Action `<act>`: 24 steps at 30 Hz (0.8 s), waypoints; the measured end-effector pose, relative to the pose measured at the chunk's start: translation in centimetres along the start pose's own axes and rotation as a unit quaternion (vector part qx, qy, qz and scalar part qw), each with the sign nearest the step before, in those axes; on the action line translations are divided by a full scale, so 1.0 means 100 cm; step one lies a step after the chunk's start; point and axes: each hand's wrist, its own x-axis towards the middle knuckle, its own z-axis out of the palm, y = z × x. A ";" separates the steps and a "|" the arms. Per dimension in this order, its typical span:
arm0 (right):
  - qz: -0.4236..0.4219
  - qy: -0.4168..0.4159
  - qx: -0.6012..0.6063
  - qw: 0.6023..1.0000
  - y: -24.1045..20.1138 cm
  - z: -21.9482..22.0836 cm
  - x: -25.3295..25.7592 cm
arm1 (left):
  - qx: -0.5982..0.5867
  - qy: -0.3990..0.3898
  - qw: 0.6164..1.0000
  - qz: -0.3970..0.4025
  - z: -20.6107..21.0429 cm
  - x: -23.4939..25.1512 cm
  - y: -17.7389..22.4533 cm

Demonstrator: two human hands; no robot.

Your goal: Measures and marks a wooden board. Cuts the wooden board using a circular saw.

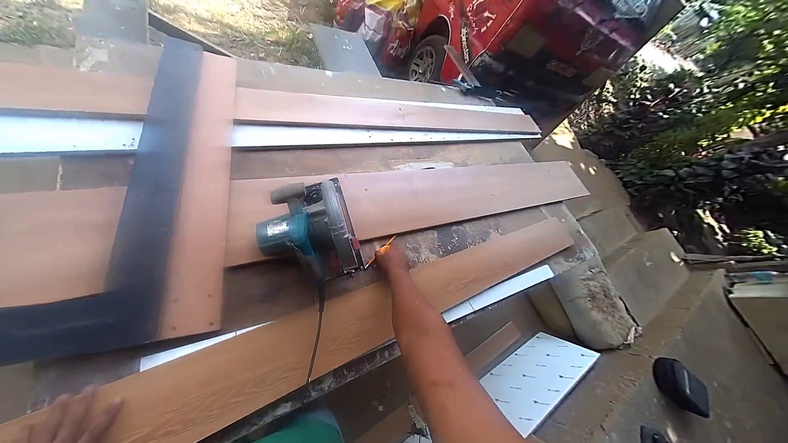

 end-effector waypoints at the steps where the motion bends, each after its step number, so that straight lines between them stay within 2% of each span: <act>1: 0.000 -0.004 0.029 1.000 0.000 -0.003 0.000 | 0.001 0.005 1.000 0.012 -0.004 0.006 0.017; 5: 0.039 -0.010 0.219 0.975 0.014 -0.014 0.007 | 0.003 0.013 0.998 0.062 -0.021 0.037 0.097; 9: 0.078 -0.033 0.183 0.979 0.006 -0.007 0.020 | 0.012 0.033 0.994 0.099 -0.025 0.068 0.157; 13: 0.097 -0.065 0.132 0.984 -0.007 -0.008 0.023 | 0.034 0.035 0.995 0.091 -0.035 0.096 0.214; 15: 0.085 -0.077 0.160 0.980 0.001 -0.013 0.028 | 0.055 0.031 0.995 0.075 -0.038 0.109 0.239; 17: 0.061 -0.064 0.243 0.966 0.023 -0.026 0.026 | 0.067 0.025 0.996 0.049 -0.042 0.122 0.261; 18: 0.052 -0.054 0.308 0.948 0.037 -0.033 0.024 | 0.066 0.031 0.996 0.042 -0.043 0.127 0.271; 20: 0.048 -0.059 0.468 0.880 0.075 -0.051 0.008 | 0.057 0.047 0.997 0.039 -0.044 0.140 0.286; 22: 0.066 -0.076 0.620 0.778 0.128 -0.057 -0.020 | 0.066 0.062 0.995 0.050 -0.040 0.149 0.296; 24: 0.100 -0.063 0.716 0.688 0.186 -0.048 -0.035 | 0.080 0.060 0.993 0.056 -0.043 0.158 0.304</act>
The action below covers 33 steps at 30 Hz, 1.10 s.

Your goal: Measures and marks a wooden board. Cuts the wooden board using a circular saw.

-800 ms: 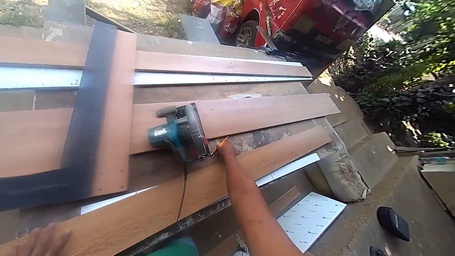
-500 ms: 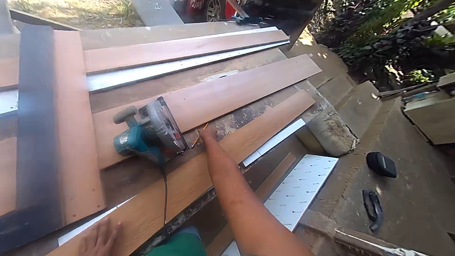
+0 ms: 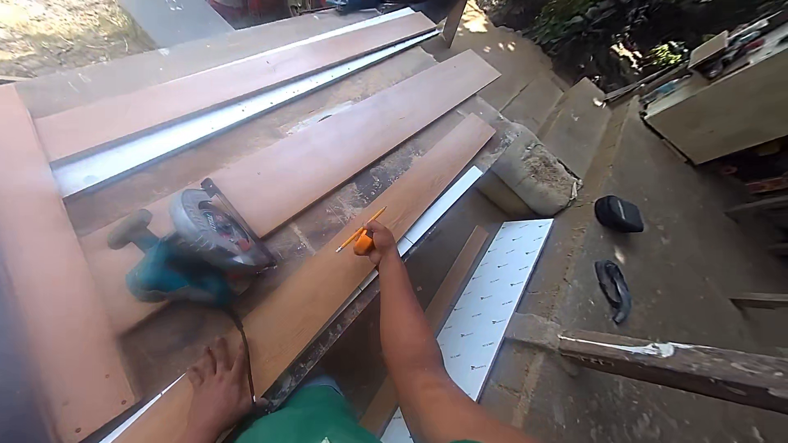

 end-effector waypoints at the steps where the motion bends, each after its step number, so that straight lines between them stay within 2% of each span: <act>1: 0.014 0.021 0.042 0.999 0.010 -0.027 -0.002 | 0.009 0.000 1.000 0.000 -0.001 0.004 0.003; 4: 0.068 0.052 0.078 0.993 0.053 -0.078 -0.017 | 0.033 -0.006 0.999 0.006 -0.008 0.005 0.006; 8: 0.064 -0.030 0.103 0.992 0.077 -0.078 -0.035 | 0.032 -0.023 0.999 0.017 -0.038 0.000 0.000; 12: 0.025 -0.094 0.194 0.976 0.081 -0.077 -0.022 | 0.047 0.046 0.998 0.021 -0.064 -0.015 -0.003; 14: 0.006 -0.109 0.208 0.972 0.087 -0.079 -0.023 | 0.057 0.051 0.997 0.020 -0.069 -0.019 -0.004; 23: -0.018 -0.106 0.223 0.969 0.125 -0.072 -0.074 | 0.039 0.030 0.999 0.012 -0.030 -0.052 -0.033; 25: -0.002 -0.097 0.192 0.977 0.123 -0.074 -0.078 | 0.041 0.039 0.998 0.014 -0.018 -0.051 -0.038; 28: 0.044 -0.013 0.008 0.999 0.112 -0.090 -0.084 | 0.024 0.006 1.000 0.007 0.003 -0.048 -0.039; 30: 0.023 0.010 -0.088 0.996 0.106 -0.106 -0.097 | 0.008 -0.008 1.000 0.009 0.016 -0.042 -0.045; 32: -0.032 -0.041 -0.097 0.994 0.099 -0.120 -0.123 | -0.016 -0.017 0.999 0.023 0.019 -0.036 -0.047; 33: -0.055 -0.093 -0.091 0.990 0.096 -0.119 -0.138 | -0.038 -0.024 0.998 0.034 0.016 -0.035 -0.047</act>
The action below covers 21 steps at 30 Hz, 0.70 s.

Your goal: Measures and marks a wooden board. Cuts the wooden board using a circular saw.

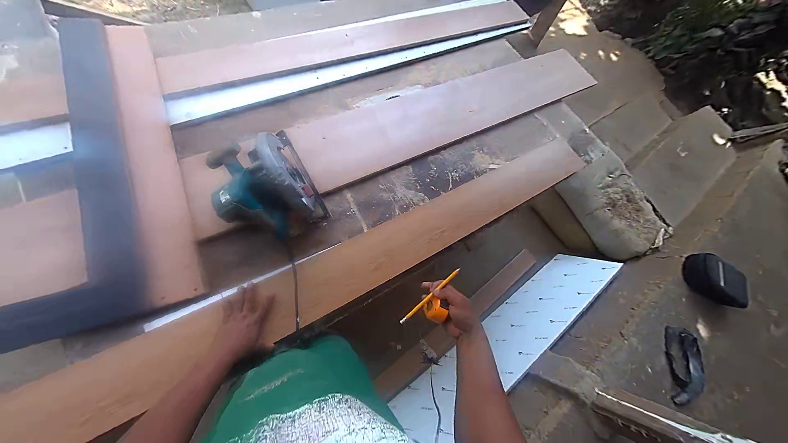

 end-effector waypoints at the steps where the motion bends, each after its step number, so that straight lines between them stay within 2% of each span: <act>1: -0.019 -0.063 0.003 0.998 -0.005 0.012 -0.012 | -0.030 -0.011 0.999 0.008 -0.005 -0.003 0.001; 3: -0.025 -0.184 0.007 0.983 -0.009 0.062 -0.028 | -0.139 -0.025 0.990 0.009 -0.023 -0.012 0.004; 4: -0.020 -0.239 -0.001 0.971 -0.007 0.096 -0.035 | -0.234 -0.015 0.972 0.001 -0.032 -0.019 0.008; 5: -0.013 -0.293 -0.014 0.956 -0.002 0.131 -0.043 | -0.356 -0.009 0.935 -0.005 -0.041 -0.029 0.012; 6: -0.010 -0.342 -0.036 0.939 0.005 0.167 -0.051 | -0.490 -0.019 0.871 0.002 -0.048 -0.040 0.017; 7: -0.012 -0.379 -0.071 0.923 0.013 0.203 -0.059 | -0.610 -0.047 0.791 0.023 -0.051 -0.052 0.020; 9: -0.033 -0.422 -0.174 0.889 0.023 0.271 -0.076 | -0.766 -0.102 0.631 0.065 -0.044 -0.074 0.019; 10: -0.038 -0.423 -0.234 0.875 0.025 0.300 -0.086 | -0.806 -0.111 0.577 0.067 -0.035 -0.082 0.013; 11: -0.031 -0.410 -0.269 0.871 0.026 0.324 -0.097 | -0.833 -0.105 0.541 0.043 -0.024 -0.088 0.005; 13: -0.026 -0.381 -0.279 0.881 0.034 0.356 -0.110 | -0.860 -0.078 0.504 -0.020 -0.006 -0.094 -0.017; 15: -0.077 -0.343 -0.281 0.893 0.056 0.379 -0.112 | -0.865 -0.049 0.493 -0.085 0.001 -0.107 -0.037; 16: -0.107 -0.338 -0.310 0.882 0.066 0.388 -0.109 | -0.863 -0.039 0.492 -0.104 0.001 -0.115 -0.045; 18: -0.127 -0.387 -0.412 0.815 0.084 0.406 -0.102 | -0.867 -0.021 0.479 -0.131 0.002 -0.129 -0.059; 19: -0.110 -0.423 -0.445 0.782 0.091 0.416 -0.101 | -0.868 -0.012 0.476 -0.139 0.002 -0.134 -0.065; 21: -0.058 -0.464 -0.444 0.764 0.104 0.433 -0.104 | -0.853 -0.009 0.500 -0.151 0.003 -0.144 -0.079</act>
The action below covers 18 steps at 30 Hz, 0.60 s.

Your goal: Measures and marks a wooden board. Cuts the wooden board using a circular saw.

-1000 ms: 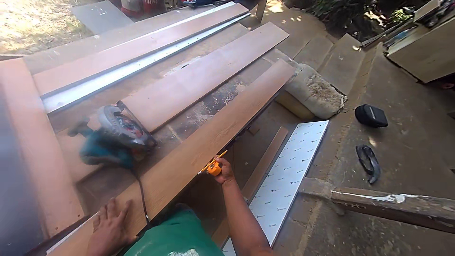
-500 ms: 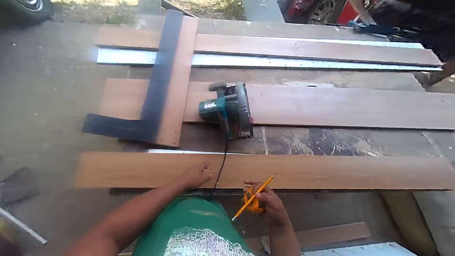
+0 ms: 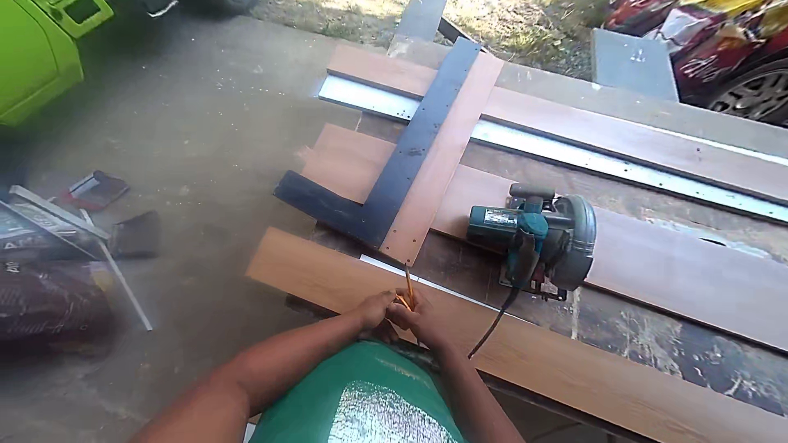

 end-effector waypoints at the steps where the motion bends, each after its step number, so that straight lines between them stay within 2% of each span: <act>1: 0.009 -0.016 0.023 1.000 -0.001 0.005 0.007 | 0.037 0.002 0.999 -0.006 -0.007 -0.003 0.003; 3: 0.022 -0.025 0.052 0.998 -0.002 0.017 0.018 | 0.116 0.013 0.993 -0.025 -0.021 -0.007 0.012; 5: 0.044 -0.041 0.047 0.997 -0.004 0.024 0.022 | 0.120 0.063 0.991 -0.023 -0.029 -0.008 0.014; 7: 0.079 -0.067 -0.040 0.994 -0.012 0.019 0.024 | 0.084 0.137 0.987 0.004 -0.045 -0.012 0.024; 9: 0.118 -0.077 -0.174 0.975 -0.018 0.005 0.026 | 0.068 0.232 0.969 0.042 -0.082 -0.016 0.045; 11: 0.153 -0.051 -0.268 0.950 -0.009 -0.013 0.022 | 0.115 0.361 0.923 0.067 -0.141 -0.017 0.057; 14: 0.185 0.004 -0.338 0.923 0.021 -0.052 0.017 | 0.154 0.521 0.835 0.089 -0.233 -0.019 0.064; 16: 0.195 0.030 -0.368 0.908 0.040 -0.073 0.015 | 0.172 0.586 0.788 0.081 -0.265 -0.020 0.071; 18: 0.204 0.057 -0.383 0.899 0.051 -0.088 0.011 | 0.208 0.607 0.766 0.037 -0.276 -0.014 0.071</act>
